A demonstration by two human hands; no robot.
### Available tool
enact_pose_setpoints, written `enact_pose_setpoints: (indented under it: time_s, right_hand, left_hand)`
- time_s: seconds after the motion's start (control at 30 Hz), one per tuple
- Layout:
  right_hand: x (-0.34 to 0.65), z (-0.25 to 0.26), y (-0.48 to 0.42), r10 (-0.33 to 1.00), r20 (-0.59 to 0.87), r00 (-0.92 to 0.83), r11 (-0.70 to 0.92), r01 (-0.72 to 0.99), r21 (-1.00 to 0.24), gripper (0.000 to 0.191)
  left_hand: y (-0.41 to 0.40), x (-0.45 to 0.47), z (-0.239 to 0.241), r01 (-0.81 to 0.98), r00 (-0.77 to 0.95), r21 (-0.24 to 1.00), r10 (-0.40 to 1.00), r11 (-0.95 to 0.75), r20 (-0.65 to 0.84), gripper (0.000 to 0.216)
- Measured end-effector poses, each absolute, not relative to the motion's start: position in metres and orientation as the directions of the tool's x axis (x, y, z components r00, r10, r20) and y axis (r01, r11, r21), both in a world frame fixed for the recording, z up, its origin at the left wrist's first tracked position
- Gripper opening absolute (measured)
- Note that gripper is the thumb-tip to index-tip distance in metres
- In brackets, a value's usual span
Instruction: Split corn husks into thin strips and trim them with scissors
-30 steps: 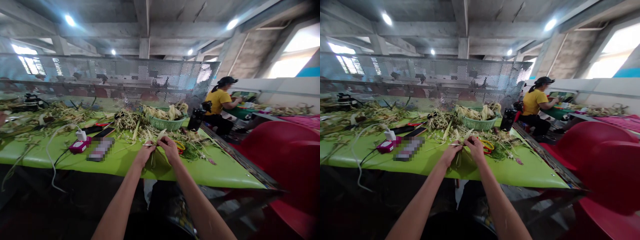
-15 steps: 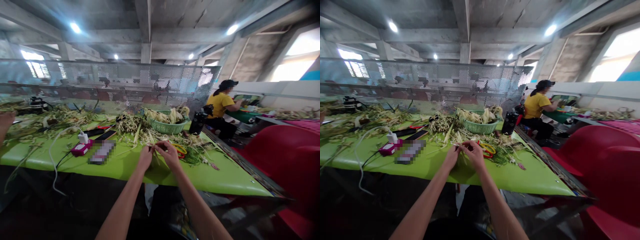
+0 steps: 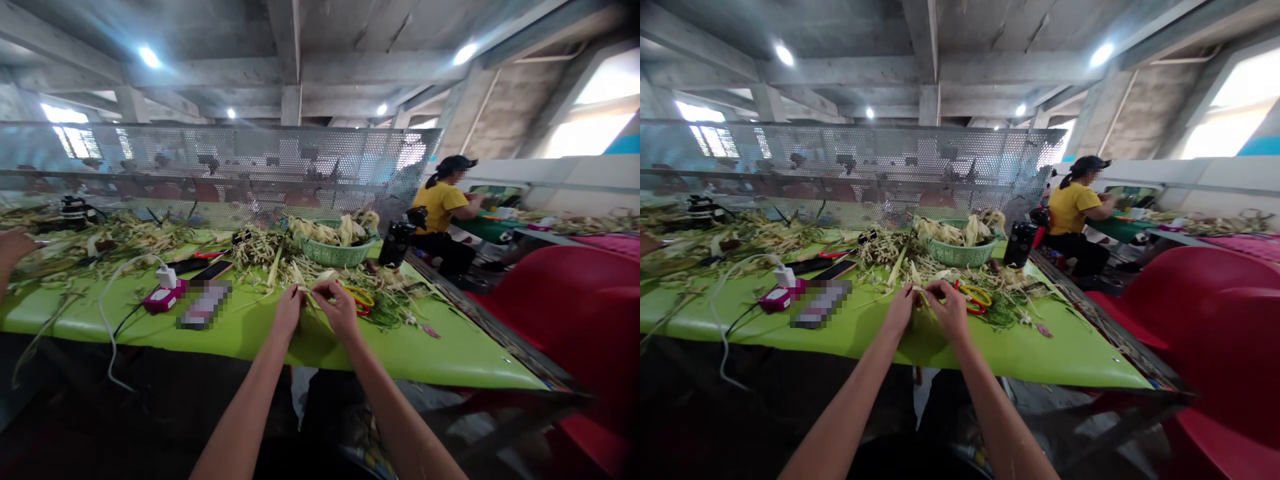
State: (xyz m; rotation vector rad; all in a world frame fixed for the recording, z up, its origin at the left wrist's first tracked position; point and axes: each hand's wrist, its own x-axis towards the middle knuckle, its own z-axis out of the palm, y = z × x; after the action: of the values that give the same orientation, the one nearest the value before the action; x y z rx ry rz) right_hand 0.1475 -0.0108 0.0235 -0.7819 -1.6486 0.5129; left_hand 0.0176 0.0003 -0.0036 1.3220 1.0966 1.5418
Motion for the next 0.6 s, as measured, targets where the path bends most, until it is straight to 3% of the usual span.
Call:
enact_pose_setpoints:
  time_s: [0.13, 0.23, 0.47, 0.6]
  right_hand:
    - [0.15, 0.02, -0.005, 0.759, 0.646, -0.079, 0.645, 0.223, -0.731, 0.014]
    - [0.151, 0.019, -0.004, 0.767, 0.637, -0.071, 0.633, 0.242, -0.735, 0.014]
    - [0.15, 0.018, -0.003, 0.751, 0.645, -0.141, 0.66, 0.214, -0.721, 0.012]
    - [0.151, 0.019, -0.004, 0.682, 0.698, -0.22, 0.731, 0.234, -0.641, 0.014]
  left_hand:
    - [-0.007, 0.022, 0.004, -0.38, -0.045, 0.908, 0.984, -0.179, 0.175, 0.018]
    - [-0.013, 0.022, 0.008, -0.536, 0.025, 0.841, 0.995, -0.068, 0.097, 0.022]
    - [-0.014, 0.02, 0.01, -0.605, -0.005, 0.796, 1.0, -0.026, 0.029, 0.029]
    - [-0.011, 0.019, 0.008, -0.628, -0.034, 0.777, 0.999, -0.043, 0.027, 0.029]
